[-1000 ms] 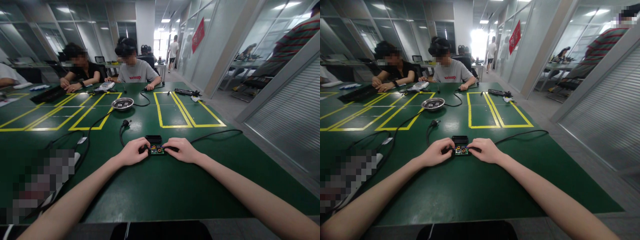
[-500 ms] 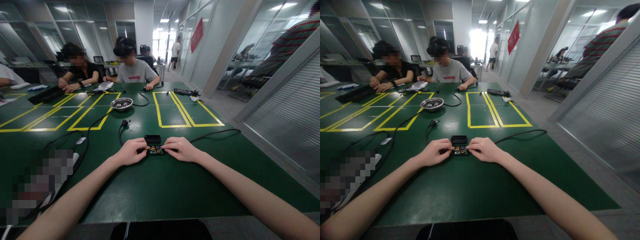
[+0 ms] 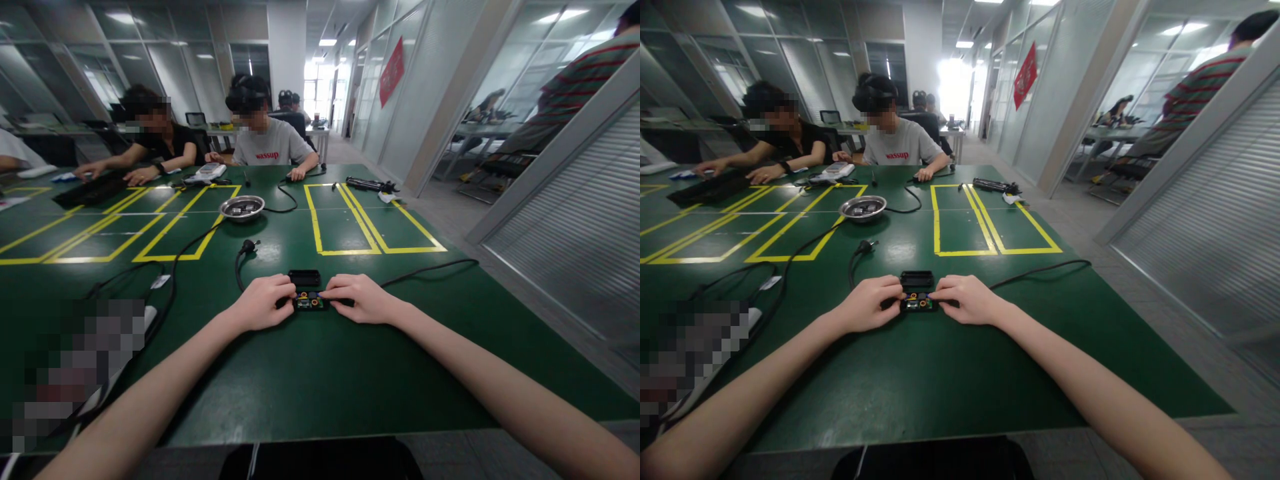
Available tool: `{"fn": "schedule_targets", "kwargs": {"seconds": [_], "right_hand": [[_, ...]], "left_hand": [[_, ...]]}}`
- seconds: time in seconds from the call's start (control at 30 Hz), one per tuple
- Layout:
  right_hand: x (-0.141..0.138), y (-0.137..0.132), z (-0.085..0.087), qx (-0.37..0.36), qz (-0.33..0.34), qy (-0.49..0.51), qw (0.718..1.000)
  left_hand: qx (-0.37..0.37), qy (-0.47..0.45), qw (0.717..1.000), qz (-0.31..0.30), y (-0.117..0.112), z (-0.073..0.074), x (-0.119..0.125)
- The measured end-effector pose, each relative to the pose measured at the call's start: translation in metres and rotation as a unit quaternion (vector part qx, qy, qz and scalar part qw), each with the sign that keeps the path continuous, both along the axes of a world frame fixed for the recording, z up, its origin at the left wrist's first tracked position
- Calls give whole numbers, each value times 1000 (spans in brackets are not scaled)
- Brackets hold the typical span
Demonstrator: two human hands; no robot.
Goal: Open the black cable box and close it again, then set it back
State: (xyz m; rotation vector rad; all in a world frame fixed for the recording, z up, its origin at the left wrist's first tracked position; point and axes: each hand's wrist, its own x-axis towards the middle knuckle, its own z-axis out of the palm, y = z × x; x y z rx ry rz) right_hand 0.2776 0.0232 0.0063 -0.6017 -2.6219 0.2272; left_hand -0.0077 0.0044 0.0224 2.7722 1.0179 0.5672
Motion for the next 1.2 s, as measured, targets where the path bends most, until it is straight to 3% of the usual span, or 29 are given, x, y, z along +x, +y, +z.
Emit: {"fn": "schedule_targets", "kwargs": {"seconds": [0.27, 0.43, 0.53, 0.6, 0.7, 0.77, 0.93, 1.2], "right_hand": [[1, 0, 13, -35, -21, -59, 997], [-2, -3, 13, 39, -15, -87, 995], [-5, -3, 3, 77, -4, -32, 996], [-8, 0, -4, 76, -38, 36, 996], [-11, 7, -13, 45, -120, 94, 987], [-13, 10, -17, 8, -134, 84, 987], [-11, 10, -18, -78, -98, 102, 987], [-8, 0, -5, -162, -43, 190, 967]], "left_hand": [[-2, 9, 1000, -7, 0, -1, 0], [12, 19, 1000, -16, 1, -2, 0], [36, -23, 999, -14, 2, -2, -2], [57, -69, 996, 15, 4, -2, -4], [52, -76, 993, 68, 6, -5, -6], [20, -35, 996, 79, 7, -9, -6], [-24, -26, 998, 52, 6, -16, -4], [-30, -86, 996, 1, -2, -9, 0]]}}
